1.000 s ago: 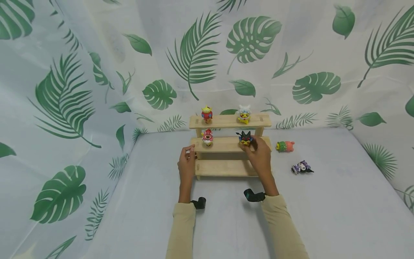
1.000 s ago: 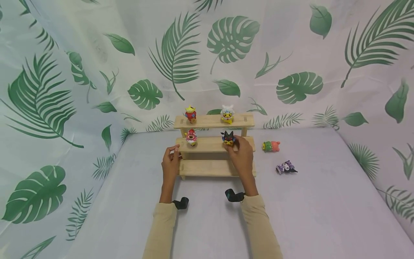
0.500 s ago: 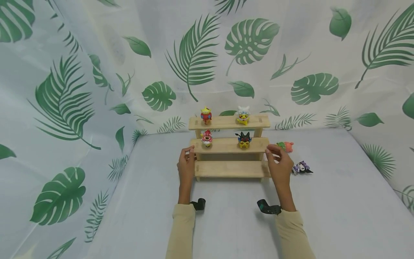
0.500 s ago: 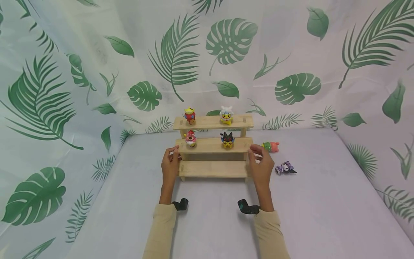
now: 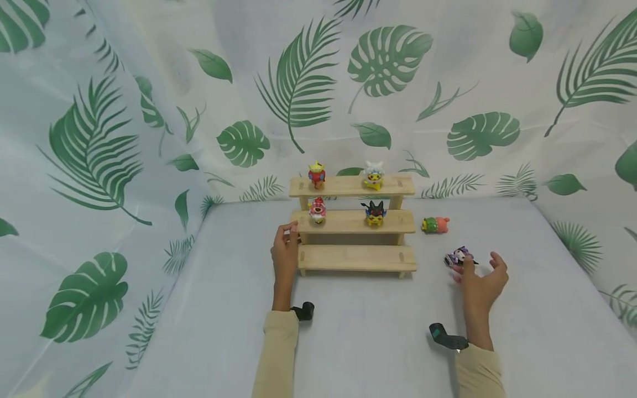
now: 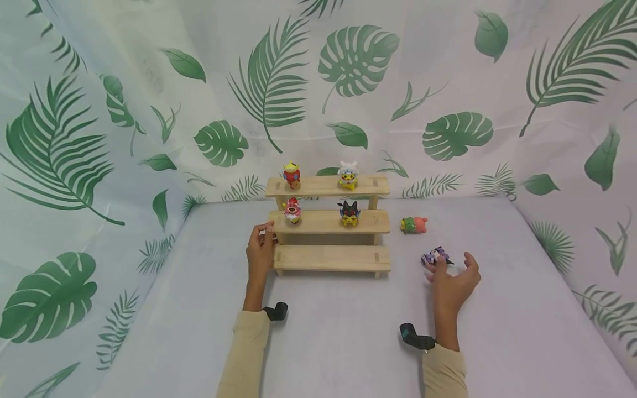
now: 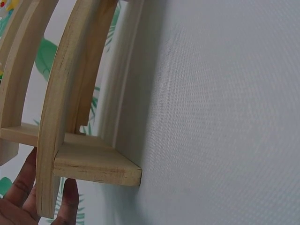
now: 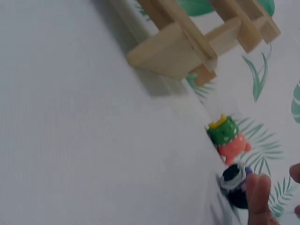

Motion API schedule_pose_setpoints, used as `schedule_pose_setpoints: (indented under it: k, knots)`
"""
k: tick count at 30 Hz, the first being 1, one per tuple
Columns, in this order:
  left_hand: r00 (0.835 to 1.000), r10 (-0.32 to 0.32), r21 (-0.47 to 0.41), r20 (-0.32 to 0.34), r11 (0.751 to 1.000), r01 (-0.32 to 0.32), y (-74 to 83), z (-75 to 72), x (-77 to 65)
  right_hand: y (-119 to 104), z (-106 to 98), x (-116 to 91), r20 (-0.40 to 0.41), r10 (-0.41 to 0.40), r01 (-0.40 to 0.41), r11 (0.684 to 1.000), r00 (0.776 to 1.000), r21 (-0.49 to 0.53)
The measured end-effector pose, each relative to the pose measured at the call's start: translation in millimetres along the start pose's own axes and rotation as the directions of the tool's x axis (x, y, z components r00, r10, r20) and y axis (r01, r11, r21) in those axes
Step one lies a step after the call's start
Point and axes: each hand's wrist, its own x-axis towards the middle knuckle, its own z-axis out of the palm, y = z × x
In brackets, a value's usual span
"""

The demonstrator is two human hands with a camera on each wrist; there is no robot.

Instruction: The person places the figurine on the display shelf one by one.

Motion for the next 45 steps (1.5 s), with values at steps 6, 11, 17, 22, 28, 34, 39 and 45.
schedule_pose_setpoints:
  k: [6,11,17,22,28,34,39,45]
  knots:
    - [1.0,0.02,0.01,-0.005,1.0,-0.02,1.7,-0.7,3.5,9,-6,9,0.194,0.132,-0.164,0.973,0.972,0.161]
    - [1.0,0.021,0.011,0.001,1.0,-0.021,2.8,-0.5,2.8,12,-1,16,0.271,0.15,-0.214,0.95,0.951,0.227]
    - [1.0,0.003,-0.004,-0.003,1.0,-0.003,1.7,-0.3,0.9,8,6,22,0.308,0.18,-0.231,0.963,0.934,0.139]
    - [1.0,0.006,0.0,-0.002,1.0,-0.006,1.2,0.6,0.9,7,11,26,0.282,0.216,-0.247,0.966,0.935,0.078]
    - [1.0,0.002,0.0,-0.006,1.0,-0.002,1.6,0.7,0.5,10,14,27,0.255,0.189,-0.212,0.975,0.948,0.066]
    - [1.0,-0.014,0.006,-0.004,1.0,0.014,2.4,0.4,-1.1,14,14,26,0.251,0.158,-0.173,0.984,0.955,0.041]
    - [1.0,-0.013,0.011,-0.002,1.0,0.013,1.8,0.2,-1.4,16,14,26,0.237,0.134,-0.138,0.99,0.962,0.002]
    - [1.0,-0.009,0.004,0.0,1.0,0.009,1.3,0.8,-0.9,18,15,25,0.229,0.11,-0.112,0.994,0.967,-0.008]
